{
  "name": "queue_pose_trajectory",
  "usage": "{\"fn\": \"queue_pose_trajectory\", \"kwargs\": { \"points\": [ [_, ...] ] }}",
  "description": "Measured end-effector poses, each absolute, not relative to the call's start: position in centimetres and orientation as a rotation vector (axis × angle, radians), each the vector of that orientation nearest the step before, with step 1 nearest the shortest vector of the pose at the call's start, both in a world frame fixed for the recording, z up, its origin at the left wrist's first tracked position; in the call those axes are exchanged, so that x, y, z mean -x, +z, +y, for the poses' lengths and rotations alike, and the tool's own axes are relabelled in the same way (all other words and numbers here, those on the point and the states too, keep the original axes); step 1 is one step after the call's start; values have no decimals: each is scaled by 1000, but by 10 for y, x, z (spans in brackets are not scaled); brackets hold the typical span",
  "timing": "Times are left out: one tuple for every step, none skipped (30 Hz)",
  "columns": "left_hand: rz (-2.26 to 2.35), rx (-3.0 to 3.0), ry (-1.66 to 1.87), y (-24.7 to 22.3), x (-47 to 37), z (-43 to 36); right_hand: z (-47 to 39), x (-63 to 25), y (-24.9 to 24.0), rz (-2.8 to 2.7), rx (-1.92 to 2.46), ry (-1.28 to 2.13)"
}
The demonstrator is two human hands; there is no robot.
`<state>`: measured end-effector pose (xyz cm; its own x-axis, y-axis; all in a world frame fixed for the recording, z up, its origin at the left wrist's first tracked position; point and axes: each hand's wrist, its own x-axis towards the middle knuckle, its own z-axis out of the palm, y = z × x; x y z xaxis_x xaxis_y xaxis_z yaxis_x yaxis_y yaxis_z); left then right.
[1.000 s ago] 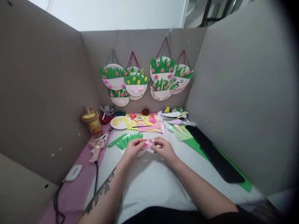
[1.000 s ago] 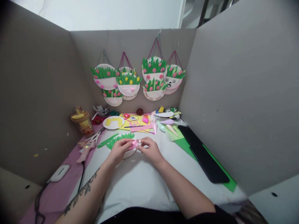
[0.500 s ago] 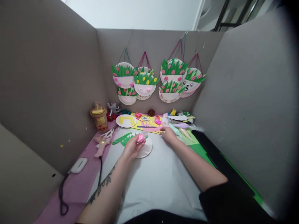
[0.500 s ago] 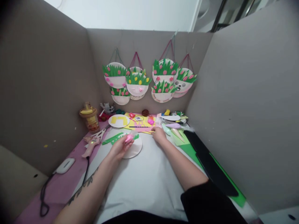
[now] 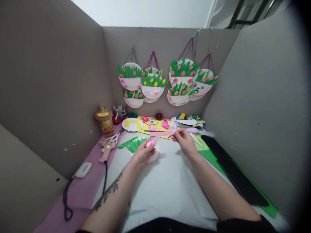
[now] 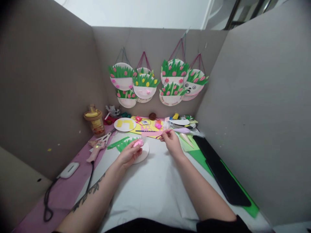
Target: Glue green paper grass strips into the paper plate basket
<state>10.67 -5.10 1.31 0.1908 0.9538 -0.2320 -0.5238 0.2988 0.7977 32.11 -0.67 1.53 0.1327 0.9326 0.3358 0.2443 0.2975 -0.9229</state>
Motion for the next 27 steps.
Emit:
{"fn": "queue_pose_trajectory", "kwargs": {
  "points": [
    [834,-677,1122,12,-107,-51,-17,-319,19,-1257,1061,790],
    [842,-714,1101,10,-107,-52,-26,-316,22,-1159,969,834],
    [848,-750,1080,9,-107,-52,-34,-313,24,-1090,911,867],
    [848,-782,1059,9,-106,-52,-40,-311,26,-1054,884,883],
    [843,-808,1039,9,-106,-53,-45,-309,28,-1040,872,888],
    [837,-830,1020,9,-106,-53,-49,-308,29,-1038,867,887],
    [829,-848,1003,10,-106,-54,-51,-307,29,-1040,866,883],
    [821,-863,987,11,-106,-55,-52,-307,28,-1043,867,877],
    [814,-873,974,12,-107,-56,-53,-308,27,-1046,871,868],
    [810,-880,963,14,-107,-56,-53,-309,26,-1048,875,858],
    [809,-884,956,14,-108,-57,-53,-310,24,-1052,878,848],
    [810,-884,951,15,-108,-57,-53,-310,23,-1056,878,842],
    [812,-880,948,15,-109,-58,-53,-310,21,-1061,876,844],
    [815,-875,947,16,-109,-58,-53,-310,21,-1064,873,858],
    [814,-872,945,16,-110,-58,-53,-310,20,-1064,867,883],
    [809,-872,944,16,-110,-59,-54,-309,20,-1067,860,916],
    [801,-875,943,16,-110,-59,-55,-308,20,-1074,853,948],
    [792,-881,942,17,-111,-60,-56,-307,20,-1087,851,973],
    [785,-888,941,18,-111,-60,-57,-307,21,-1104,855,989],
    [780,-894,941,19,-111,-61,-58,-306,22,-1127,864,995],
    [777,-899,940,20,-111,-61,-59,-305,23,-1151,877,995],
    [776,-901,939,20,-111,-61,-60,-305,24,-1172,891,991],
    [775,-904,936,21,-111,-61,-60,-305,25,-1188,903,986],
    [772,-909,934,21,-111,-61,-61,-305,26,-1199,911,982],
    [769,-918,931,21,-111,-61,-62,-304,27,-1204,918,975],
    [767,-928,930,21,-111,-61,-62,-304,27,-1205,923,962],
    [764,-941,932,20,-110,-60,-63,-304,28,-1209,931,945]
  ]
}}
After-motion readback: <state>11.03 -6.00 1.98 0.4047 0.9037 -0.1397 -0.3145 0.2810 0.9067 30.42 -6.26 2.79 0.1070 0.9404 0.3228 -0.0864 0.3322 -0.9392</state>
